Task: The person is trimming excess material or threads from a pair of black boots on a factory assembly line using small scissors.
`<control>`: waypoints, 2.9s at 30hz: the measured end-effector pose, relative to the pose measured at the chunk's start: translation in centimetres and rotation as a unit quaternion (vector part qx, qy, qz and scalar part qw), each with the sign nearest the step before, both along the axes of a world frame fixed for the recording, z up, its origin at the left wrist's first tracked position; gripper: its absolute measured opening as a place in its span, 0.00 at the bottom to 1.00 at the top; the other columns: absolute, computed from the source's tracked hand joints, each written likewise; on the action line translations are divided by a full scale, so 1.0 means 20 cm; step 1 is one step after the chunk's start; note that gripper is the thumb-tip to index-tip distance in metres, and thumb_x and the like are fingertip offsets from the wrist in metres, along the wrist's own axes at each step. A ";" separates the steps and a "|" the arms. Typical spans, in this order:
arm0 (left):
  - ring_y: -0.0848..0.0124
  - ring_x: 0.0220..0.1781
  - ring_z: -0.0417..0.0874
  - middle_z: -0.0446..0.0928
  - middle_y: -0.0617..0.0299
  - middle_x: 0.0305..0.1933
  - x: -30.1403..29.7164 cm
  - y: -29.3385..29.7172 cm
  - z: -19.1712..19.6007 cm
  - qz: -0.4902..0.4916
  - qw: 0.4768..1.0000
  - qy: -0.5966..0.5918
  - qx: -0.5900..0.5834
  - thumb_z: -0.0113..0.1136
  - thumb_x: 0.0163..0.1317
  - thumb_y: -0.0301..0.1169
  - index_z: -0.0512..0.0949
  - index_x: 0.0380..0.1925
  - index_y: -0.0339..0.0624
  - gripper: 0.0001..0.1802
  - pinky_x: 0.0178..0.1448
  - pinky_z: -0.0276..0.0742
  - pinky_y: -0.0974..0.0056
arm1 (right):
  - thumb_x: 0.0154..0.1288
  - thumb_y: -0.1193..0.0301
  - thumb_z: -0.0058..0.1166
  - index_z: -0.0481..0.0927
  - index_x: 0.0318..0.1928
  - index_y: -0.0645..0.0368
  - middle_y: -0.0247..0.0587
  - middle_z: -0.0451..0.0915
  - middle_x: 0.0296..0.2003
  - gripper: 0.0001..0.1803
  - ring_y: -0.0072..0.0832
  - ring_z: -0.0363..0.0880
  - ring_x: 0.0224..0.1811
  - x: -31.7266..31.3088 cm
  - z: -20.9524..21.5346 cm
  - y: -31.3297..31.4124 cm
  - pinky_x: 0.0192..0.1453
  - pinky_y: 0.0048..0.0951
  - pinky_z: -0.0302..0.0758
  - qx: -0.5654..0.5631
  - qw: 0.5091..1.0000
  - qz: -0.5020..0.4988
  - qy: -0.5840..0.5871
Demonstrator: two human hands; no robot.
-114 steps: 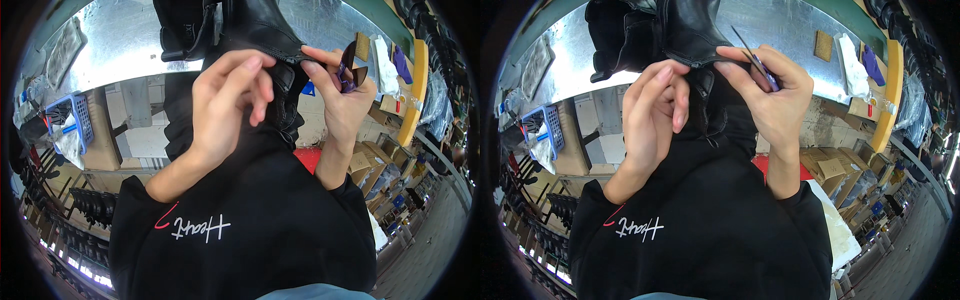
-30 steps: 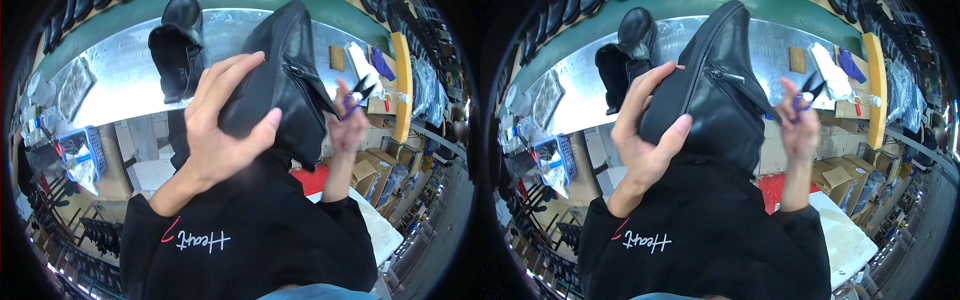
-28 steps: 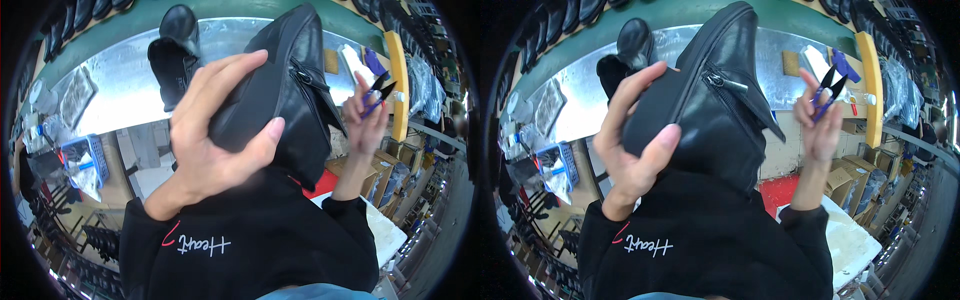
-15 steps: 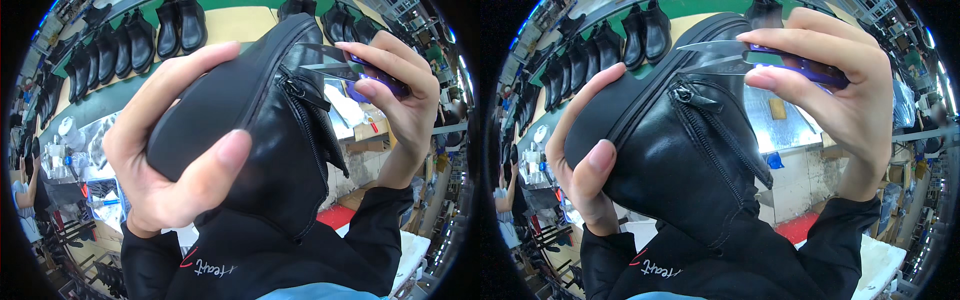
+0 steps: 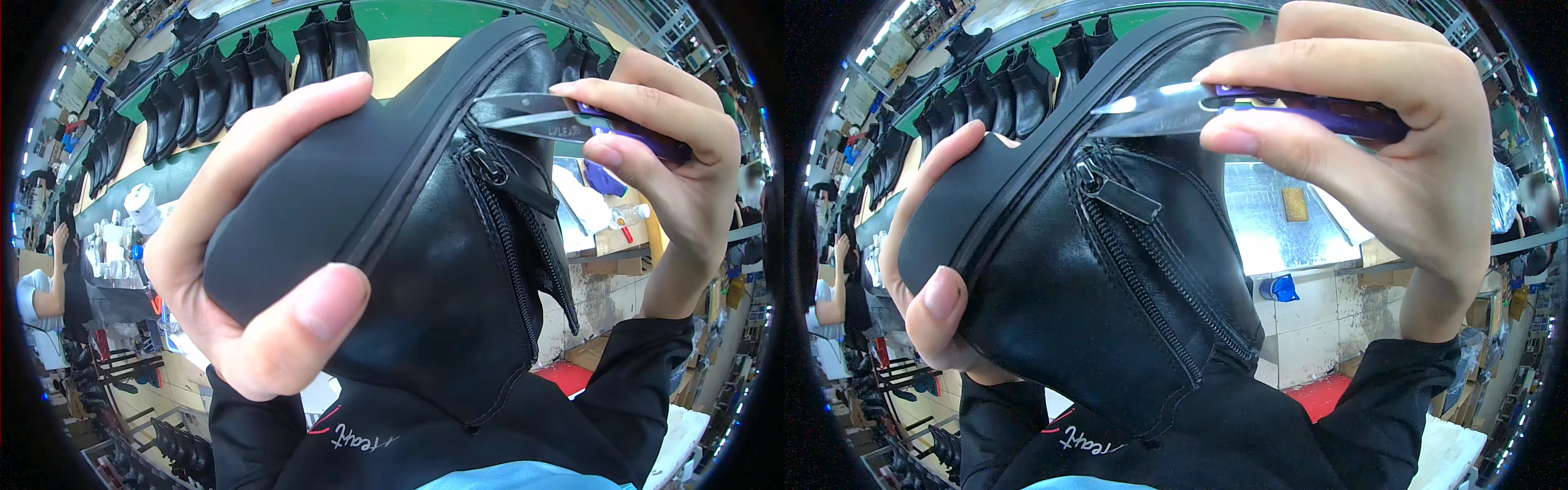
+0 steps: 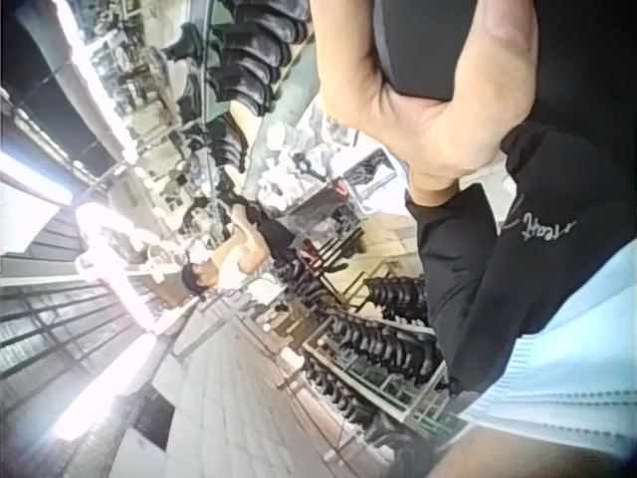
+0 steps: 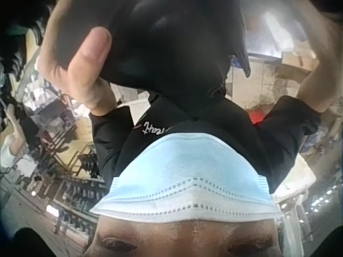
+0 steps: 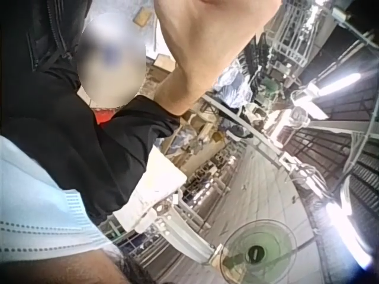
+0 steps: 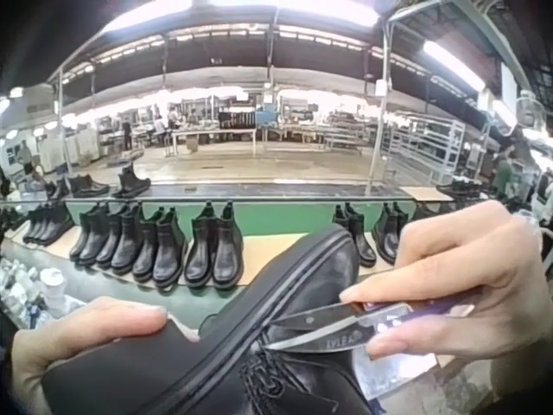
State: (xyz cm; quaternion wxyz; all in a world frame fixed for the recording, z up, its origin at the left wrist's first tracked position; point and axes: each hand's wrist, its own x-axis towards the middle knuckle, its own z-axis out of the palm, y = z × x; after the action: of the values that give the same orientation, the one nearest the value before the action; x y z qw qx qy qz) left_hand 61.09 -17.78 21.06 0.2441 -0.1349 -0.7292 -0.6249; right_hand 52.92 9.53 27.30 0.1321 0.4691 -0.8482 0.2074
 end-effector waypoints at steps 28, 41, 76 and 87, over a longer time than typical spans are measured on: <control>0.55 0.50 0.81 0.78 0.40 0.49 -0.04 -0.07 -0.05 -0.061 0.963 0.168 -0.203 0.64 0.46 0.53 0.76 0.51 0.22 0.43 0.58 0.73 0.58 | 0.50 0.70 0.68 0.86 0.43 0.65 0.40 0.74 0.26 0.19 0.25 0.71 0.25 0.10 0.03 -0.10 0.26 0.24 0.62 0.080 0.987 0.025 0.137; 0.52 0.50 0.82 0.78 0.38 0.50 -0.03 -0.07 -0.05 -0.054 0.952 0.171 -0.249 0.64 0.45 0.50 0.77 0.51 0.23 0.41 0.58 0.74 0.56 | 0.53 0.70 0.68 0.87 0.41 0.63 0.41 0.76 0.25 0.15 0.26 0.73 0.25 0.04 0.08 -0.10 0.25 0.25 0.63 0.127 0.989 0.050 0.058; 0.52 0.47 0.83 0.79 0.38 0.46 -0.06 -0.04 -0.06 -0.058 0.947 0.176 -0.264 0.63 0.44 0.49 0.78 0.48 0.22 0.40 0.54 0.75 0.58 | 0.53 0.67 0.69 0.87 0.44 0.61 0.40 0.74 0.25 0.18 0.26 0.73 0.25 0.00 0.05 -0.08 0.24 0.24 0.64 0.159 0.984 0.054 0.060; 0.52 0.46 0.83 0.79 0.38 0.46 -0.06 -0.04 -0.07 -0.050 0.949 0.165 -0.265 0.63 0.42 0.49 0.79 0.48 0.23 0.39 0.54 0.76 0.59 | 0.55 0.66 0.68 0.87 0.42 0.61 0.39 0.72 0.24 0.16 0.25 0.72 0.23 0.00 0.03 -0.11 0.23 0.24 0.63 0.157 0.963 0.105 0.192</control>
State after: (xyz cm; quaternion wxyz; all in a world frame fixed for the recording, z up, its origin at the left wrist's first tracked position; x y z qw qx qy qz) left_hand 59.94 -18.60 19.64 0.2853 -0.3325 -0.8102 -0.3893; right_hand 52.98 7.26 27.86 0.1944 0.6018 -0.7745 -0.0098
